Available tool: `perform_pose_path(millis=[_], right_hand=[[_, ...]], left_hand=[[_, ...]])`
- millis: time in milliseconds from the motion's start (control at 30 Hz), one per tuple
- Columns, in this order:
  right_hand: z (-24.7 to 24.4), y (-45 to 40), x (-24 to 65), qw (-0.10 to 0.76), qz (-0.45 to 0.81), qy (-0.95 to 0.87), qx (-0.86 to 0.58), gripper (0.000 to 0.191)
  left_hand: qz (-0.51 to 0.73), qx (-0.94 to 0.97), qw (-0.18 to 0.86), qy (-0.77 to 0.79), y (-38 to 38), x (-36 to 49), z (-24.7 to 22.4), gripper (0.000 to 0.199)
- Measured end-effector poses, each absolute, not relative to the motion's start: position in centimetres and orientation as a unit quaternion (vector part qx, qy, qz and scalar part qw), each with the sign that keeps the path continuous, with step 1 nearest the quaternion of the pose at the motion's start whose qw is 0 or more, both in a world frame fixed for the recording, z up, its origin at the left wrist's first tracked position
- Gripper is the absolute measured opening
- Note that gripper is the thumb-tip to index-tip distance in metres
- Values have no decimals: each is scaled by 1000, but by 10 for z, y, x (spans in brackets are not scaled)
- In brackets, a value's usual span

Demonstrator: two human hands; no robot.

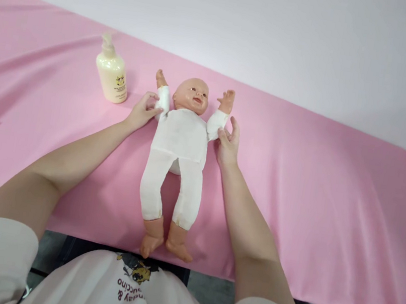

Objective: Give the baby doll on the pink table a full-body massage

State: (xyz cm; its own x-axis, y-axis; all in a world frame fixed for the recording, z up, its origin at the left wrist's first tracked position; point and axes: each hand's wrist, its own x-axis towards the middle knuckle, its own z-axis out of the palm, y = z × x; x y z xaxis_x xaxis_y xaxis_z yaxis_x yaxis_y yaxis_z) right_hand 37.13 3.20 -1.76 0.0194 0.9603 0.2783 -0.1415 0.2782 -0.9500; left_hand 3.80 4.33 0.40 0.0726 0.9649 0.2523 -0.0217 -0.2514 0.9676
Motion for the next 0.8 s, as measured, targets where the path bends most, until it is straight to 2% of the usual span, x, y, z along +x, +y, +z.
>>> perform_pose_path(millis=[200, 367, 467, 567, 700, 800], right_hand=[[-24, 40, 374, 593, 448, -537, -398, 59], [-25, 40, 372, 577, 438, -556, -408, 57], [-24, 40, 372, 587, 465, -533, -393, 72], [-22, 41, 375, 609, 499, -490, -374, 84], [-19, 45, 383, 616, 545, -451, -345, 65], [-17, 45, 384, 619, 570, -427, -332, 42]], left_hand=[[509, 623, 361, 471, 40, 37, 4, 39], [468, 657, 292, 514, 35, 36, 10, 36], [470, 644, 331, 505, 38, 36, 9, 39], [512, 587, 415, 471, 43, 36, 6, 44], [572, 520, 494, 397, 47, 34, 8, 51], [571, 509, 531, 365, 46, 35, 10, 48]])
